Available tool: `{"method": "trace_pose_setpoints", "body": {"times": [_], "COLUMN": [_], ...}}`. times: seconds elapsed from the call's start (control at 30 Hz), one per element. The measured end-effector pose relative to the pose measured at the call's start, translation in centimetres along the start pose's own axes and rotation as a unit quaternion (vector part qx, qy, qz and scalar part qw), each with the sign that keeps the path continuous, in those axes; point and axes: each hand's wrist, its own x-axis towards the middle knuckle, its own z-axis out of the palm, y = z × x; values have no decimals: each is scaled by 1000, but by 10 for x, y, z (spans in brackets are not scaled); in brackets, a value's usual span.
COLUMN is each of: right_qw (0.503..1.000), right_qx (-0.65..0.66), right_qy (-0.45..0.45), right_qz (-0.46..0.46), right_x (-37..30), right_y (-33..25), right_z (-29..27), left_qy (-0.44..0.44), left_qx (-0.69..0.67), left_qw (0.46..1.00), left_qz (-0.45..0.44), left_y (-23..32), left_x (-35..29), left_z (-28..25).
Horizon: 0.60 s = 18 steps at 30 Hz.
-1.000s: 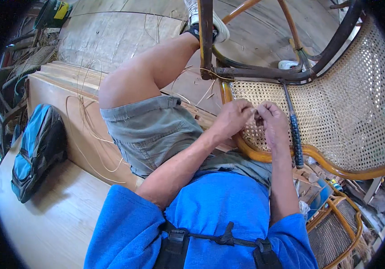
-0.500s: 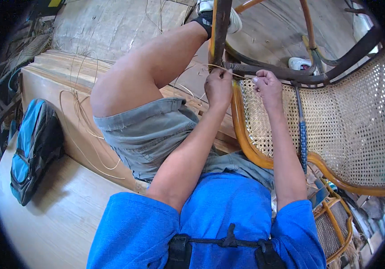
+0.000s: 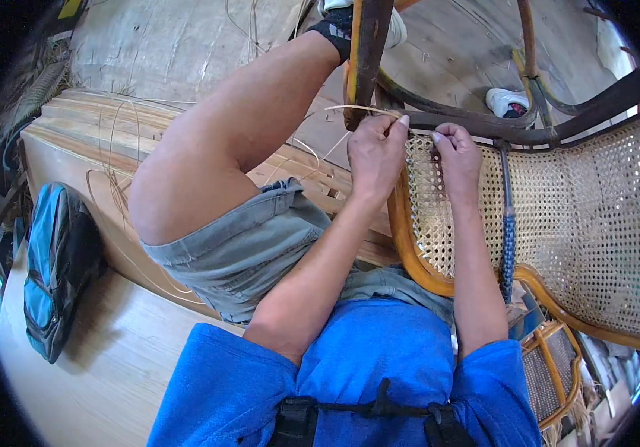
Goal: The person weaves a rattan cane into the frame of a chair seat. They use a hammer to tap the cane into place and secure it within the existing weave pattern. The person works methodically along the edge of the seat, adjusting the cane and hammering it down.
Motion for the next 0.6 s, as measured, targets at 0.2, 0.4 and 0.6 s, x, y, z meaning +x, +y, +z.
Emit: {"method": "trace_pose_setpoints", "body": {"times": [0.2, 0.4, 0.6], "right_qw": [990, 979, 961], "right_qx": [-143, -186, -239], "right_qy": [-17, -27, -26], "right_qz": [-14, -79, -136], "right_x": [-1, 2, 1], "right_y": [-18, -12, -13], "right_z": [9, 10, 13], "left_qy": [-10, -12, -11], "left_qx": [-17, -15, -13], "left_qw": [1000, 999, 999], "left_qz": [-8, -28, -45], "left_y": [2, -4, 0], "left_x": [2, 4, 4], "left_z": [0, -1, -3]}}
